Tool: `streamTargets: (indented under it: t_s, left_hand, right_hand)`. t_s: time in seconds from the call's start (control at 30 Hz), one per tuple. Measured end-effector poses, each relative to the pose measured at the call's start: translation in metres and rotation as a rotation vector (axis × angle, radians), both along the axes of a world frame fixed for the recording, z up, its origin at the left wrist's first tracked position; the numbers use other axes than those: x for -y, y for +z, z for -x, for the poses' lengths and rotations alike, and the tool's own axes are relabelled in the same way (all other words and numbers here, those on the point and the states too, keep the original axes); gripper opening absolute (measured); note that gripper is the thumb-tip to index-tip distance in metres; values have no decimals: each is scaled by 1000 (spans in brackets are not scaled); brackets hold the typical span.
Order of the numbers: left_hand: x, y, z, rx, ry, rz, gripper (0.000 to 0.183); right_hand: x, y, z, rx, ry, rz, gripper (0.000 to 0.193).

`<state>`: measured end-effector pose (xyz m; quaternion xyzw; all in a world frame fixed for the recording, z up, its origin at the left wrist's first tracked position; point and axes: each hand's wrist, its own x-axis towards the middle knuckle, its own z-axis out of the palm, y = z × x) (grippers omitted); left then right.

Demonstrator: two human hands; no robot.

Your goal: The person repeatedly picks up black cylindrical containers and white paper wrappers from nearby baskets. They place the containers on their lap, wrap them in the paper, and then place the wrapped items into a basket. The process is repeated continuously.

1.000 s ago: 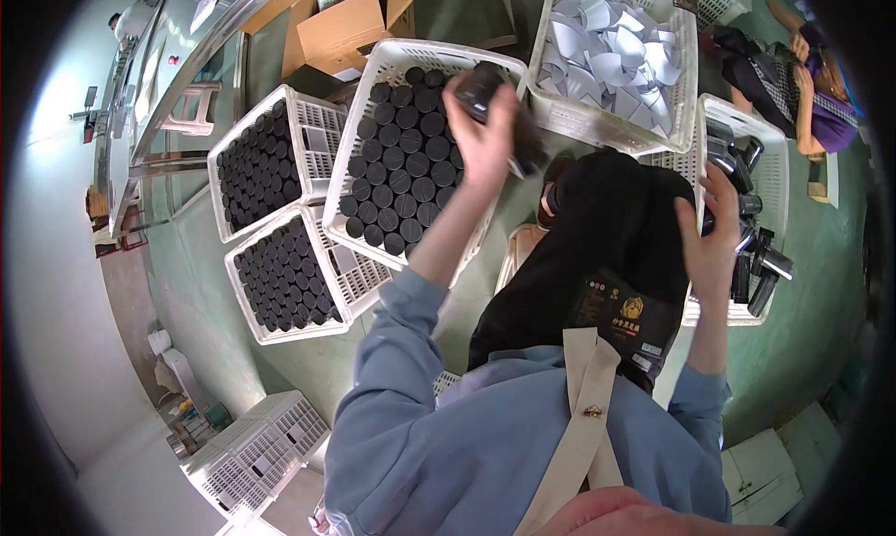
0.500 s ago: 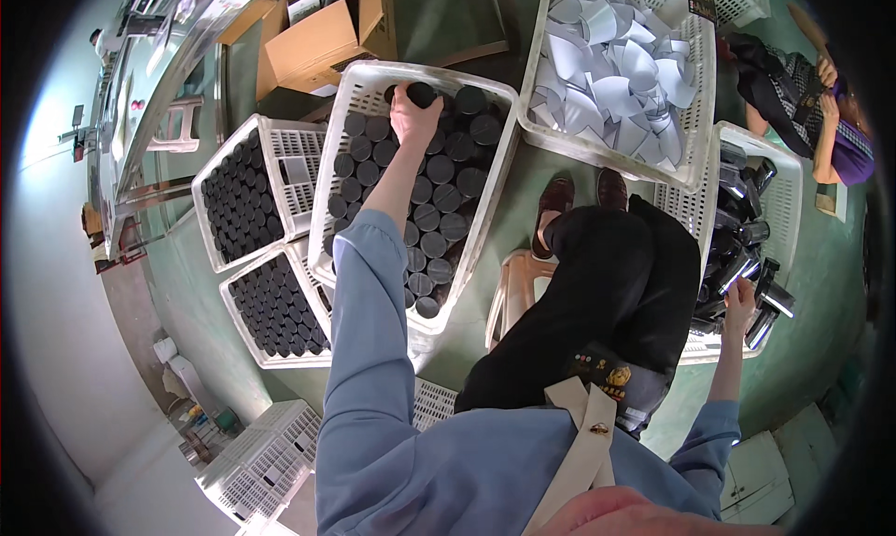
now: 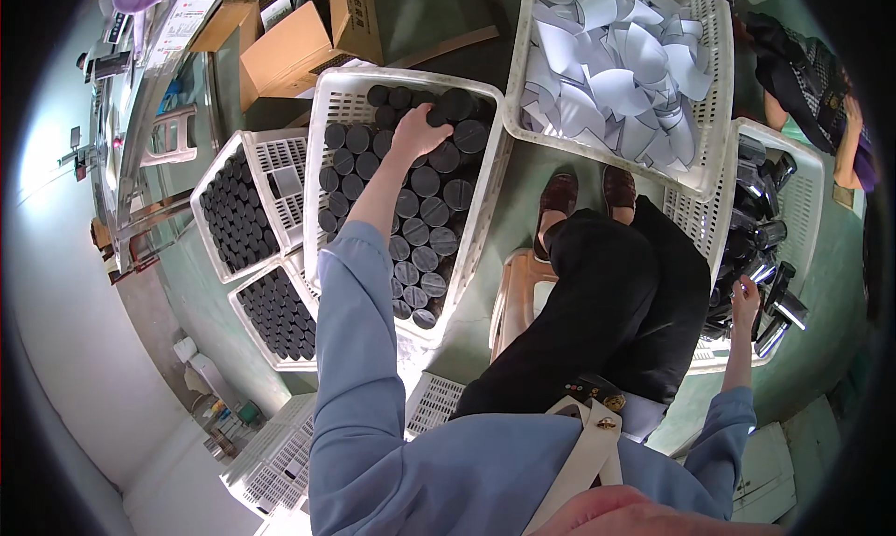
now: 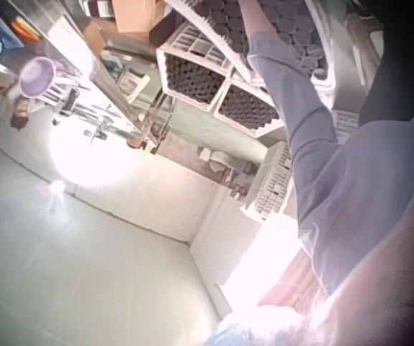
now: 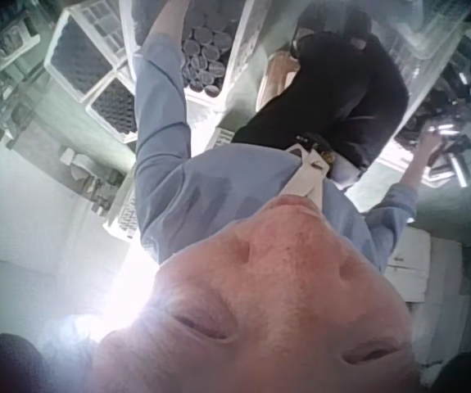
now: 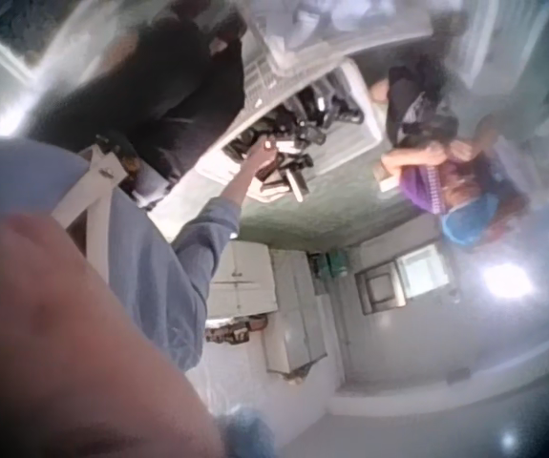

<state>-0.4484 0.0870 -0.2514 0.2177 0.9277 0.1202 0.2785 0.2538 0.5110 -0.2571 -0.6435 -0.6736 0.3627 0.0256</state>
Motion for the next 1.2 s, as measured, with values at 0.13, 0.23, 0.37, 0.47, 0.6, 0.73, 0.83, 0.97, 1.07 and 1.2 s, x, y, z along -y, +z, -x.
streamTargets:
  t_s: [0.13, 0.23, 0.37, 0.47, 0.6, 0.73, 0.83, 0.97, 1.07, 1.2]
  left_hand:
    - [-27, -4, 5, -27, 58, -162, 88]
    - [-63, 17, -11, -6, 72, 22, 104]
    - [-48, 5, -15, -100, 49, -23, 97]
    - [-43, -17, -6, -136, -39, -29, 97]
    - [-59, 0, -14, -23, -11, -68, 93]
    - [-45, -3, -16, -76, 68, -218, 79]
    - [-29, -13, -38, -212, 89, -265, 75]
    - [-55, -9, -52, -376, -115, -267, 71]
    - [-54, -13, -66, -423, -52, -7, 81]
    - [-51, -4, -73, -411, 23, -217, 73]
  right_hand:
    - [1, -10, -14, -9, -32, -18, 45]
    - [-4, -19, -46, 188, 92, -36, 57]
    - [-6, 5, 11, 492, 2, -46, 58]
    - [-18, -16, -7, 503, 10, -72, 66]
    - [-28, -28, 4, 617, -91, -22, 75]
    - [-40, -54, 2, 727, -143, -116, 80]
    - [-52, -63, 13, 823, -189, -57, 81]
    - [-71, -106, -76, 800, -63, -164, 85]
    - [-79, -106, -61, 730, -85, -16, 89]
    - [-60, -85, -44, 408, -39, -128, 87]
